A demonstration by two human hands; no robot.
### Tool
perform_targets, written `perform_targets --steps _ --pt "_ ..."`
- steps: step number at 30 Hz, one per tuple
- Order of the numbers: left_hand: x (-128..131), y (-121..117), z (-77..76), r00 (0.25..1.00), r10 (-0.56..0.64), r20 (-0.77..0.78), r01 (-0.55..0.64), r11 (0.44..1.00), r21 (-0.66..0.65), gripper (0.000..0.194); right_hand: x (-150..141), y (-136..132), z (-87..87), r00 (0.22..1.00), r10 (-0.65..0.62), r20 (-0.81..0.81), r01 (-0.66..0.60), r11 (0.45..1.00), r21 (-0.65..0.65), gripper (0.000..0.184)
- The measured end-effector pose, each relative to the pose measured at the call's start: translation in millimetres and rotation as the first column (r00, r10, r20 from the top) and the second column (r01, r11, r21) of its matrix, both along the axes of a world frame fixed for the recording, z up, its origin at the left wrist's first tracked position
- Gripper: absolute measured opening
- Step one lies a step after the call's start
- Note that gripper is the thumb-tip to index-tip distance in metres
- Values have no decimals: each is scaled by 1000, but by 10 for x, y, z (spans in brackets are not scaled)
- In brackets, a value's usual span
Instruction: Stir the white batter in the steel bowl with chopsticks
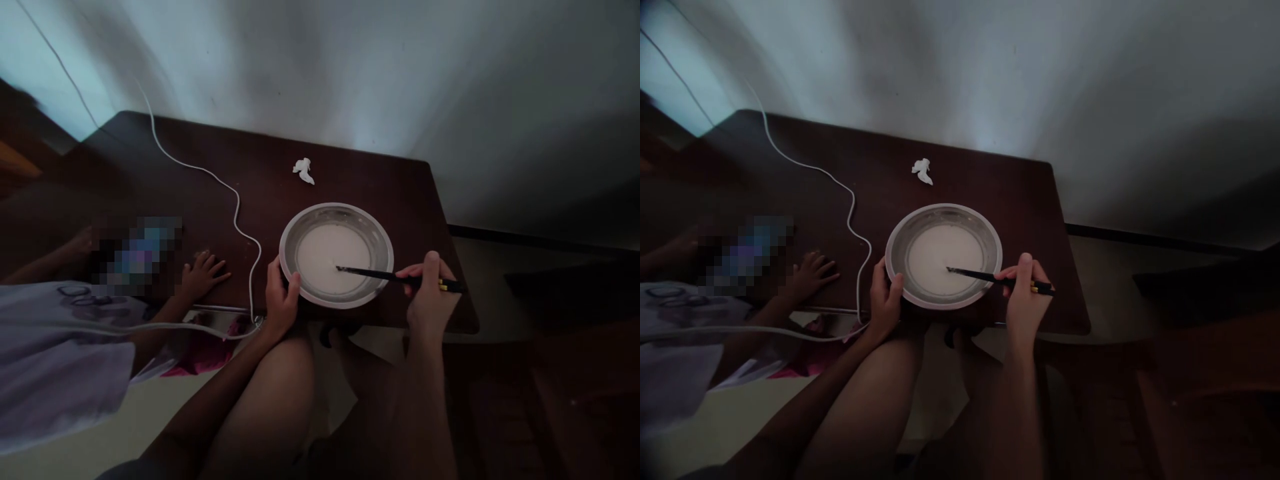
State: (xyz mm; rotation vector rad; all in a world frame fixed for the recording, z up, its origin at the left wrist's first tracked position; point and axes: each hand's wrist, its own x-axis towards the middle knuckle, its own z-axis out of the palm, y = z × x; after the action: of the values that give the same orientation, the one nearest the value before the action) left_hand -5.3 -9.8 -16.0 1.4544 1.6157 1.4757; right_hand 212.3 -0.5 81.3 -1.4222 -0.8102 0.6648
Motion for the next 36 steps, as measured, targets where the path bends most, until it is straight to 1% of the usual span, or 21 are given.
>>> perform_targets --steps 3,4,6,9,11,12,15,18,20,23,24,25,26,29,31,33,36 --pt "19 -3 -10 1000 16 -6 -16 1000 -1 48 -58 11 -13 990 138 -33 -140 989 -52 43" --pt "25 -5 -14 1000 20 -8 -20 1000 -1 48 -74 18 -14 988 154 -26 -155 986 -53 42" --pt "34 -7 -19 1000 25 -10 -25 1000 -1 49 -87 29 -4 994 108 -4 -108 994 -18 42" --pt "41 -10 -19 1000 23 -11 -23 1000 -8 49 -78 27 28 999 -40 -17 41 998 53 43" --pt "43 -12 -17 1000 24 -9 -24 1000 -10 49 -85 23 34 996 -68 -60 72 995 71 43" --pt "44 -13 -16 1000 27 -8 -27 1000 -7 49 -96 25 27 995 -47 -85 53 996 71 43" --pt "47 -12 -16 999 34 -5 -34 999 2 50 -139 47 -22 987 66 -149 -56 996 65 41" --pt "50 -8 -21 999 33 -7 -33 999 3 50 -129 65 -54 983 116 -139 -105 991 84 42" --pt "51 -4 -27 999 31 -5 -31 999 7 50 -85 57 -42 992 75 -105 -62 991 119 41" --pt "53 2 -36 999 39 0 -39 999 18 51 -33 22 4 993 -85 -81 97 984 152 36" --pt "54 4 -37 999 41 1 -41 999 17 51 -34 13 15 991 -107 -78 117 983 143 36" --pt "53 6 -37 999 42 2 -42 999 14 51 -45 8 19 992 -96 -78 105 987 123 36" --pt "53 6 -36 999 43 3 -43 999 11 51 -65 8 17 995 -58 -81 66 993 97 37" --pt "50 3 -28 999 36 7 -36 999 7 51 -135 34 -14 991 86 -106 -82 996 43 40" --pt "46 -4 -26 999 38 10 -38 999 9 53 -145 54 -27 987 114 -114 -110 993 45 40" --pt "42 -7 -32 999 45 15 -45 999 8 55 -111 60 -18 993 74 -87 -69 996 56 40" --pt "35 10 -48 999 50 22 -50 999 4 57 -31 42 16 998 -62 -30 64 996 64 43"
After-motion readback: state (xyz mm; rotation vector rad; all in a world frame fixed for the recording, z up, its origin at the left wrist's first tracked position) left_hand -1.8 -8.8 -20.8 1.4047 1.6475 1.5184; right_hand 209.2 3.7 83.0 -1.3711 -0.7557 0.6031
